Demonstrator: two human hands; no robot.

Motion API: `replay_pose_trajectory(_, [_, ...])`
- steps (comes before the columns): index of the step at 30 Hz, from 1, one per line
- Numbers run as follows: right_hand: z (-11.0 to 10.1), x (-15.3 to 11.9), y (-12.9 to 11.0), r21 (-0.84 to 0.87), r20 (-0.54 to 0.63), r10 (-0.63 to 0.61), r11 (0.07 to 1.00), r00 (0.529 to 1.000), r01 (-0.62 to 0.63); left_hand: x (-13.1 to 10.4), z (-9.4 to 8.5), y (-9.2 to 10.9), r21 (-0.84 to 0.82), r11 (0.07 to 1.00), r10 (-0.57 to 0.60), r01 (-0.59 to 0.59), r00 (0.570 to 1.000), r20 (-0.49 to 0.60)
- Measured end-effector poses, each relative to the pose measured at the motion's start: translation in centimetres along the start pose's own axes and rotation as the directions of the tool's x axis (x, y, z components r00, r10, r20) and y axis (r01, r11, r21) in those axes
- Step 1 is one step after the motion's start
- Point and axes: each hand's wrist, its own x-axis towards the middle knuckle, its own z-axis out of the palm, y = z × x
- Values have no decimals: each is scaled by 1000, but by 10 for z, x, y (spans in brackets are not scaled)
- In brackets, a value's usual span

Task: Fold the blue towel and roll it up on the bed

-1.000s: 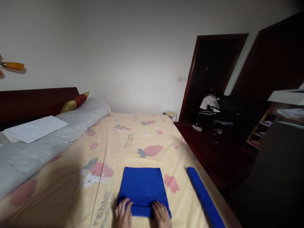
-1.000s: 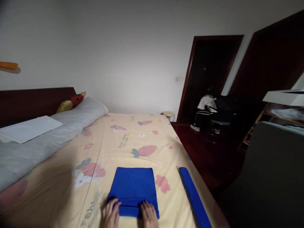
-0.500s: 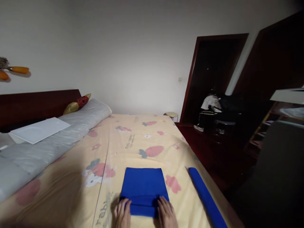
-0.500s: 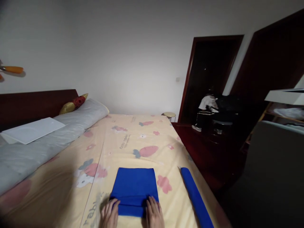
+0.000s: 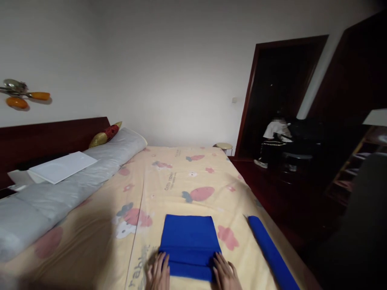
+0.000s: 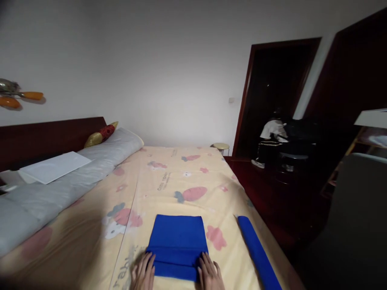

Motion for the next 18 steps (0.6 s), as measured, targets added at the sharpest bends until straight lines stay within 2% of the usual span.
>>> replay_pose_trajectory(4, [10,34,-57,70,19,-92,993,996,91,18,10,64,-158,959,238,-237,971,-13])
replay_pose_trajectory(6, [17,40,-73,87,3,-101,991,995,100,24,14,72,-194,939,282,-285,958,-41])
replay_pose_trajectory(8, [22,34,-69,60,-39,-97,993,995,99,25,16,57,-184,948,257,-260,966,-44])
replay_pose_trajectory(10, [21,20,-49,-4,-81,-71,997,994,71,20,13,28,-161,971,180,-178,984,0])
replay_pose_trajectory(12, [16,4,-22,-49,-91,-9,999,996,4,13,7,-2,-126,991,55,-47,997,57])
replay_pose_trajectory(14, [8,-7,1,-57,-59,56,997,997,-60,7,-2,-20,-68,994,-78,82,995,60])
replay_pose_trajectory(16, [2,-11,10,-42,2,46,998,999,-46,4,-11,-22,-15,989,-145,145,989,-15])
replay_pose_trajectory(17, [1,-12,9,-34,23,15,999,1000,-15,4,-14,-18,-6,994,-113,113,992,-62])
replay_pose_trajectory(18, [2,-12,4,-32,29,-11,999,1000,11,4,-15,-12,-11,999,-32,31,994,-106])
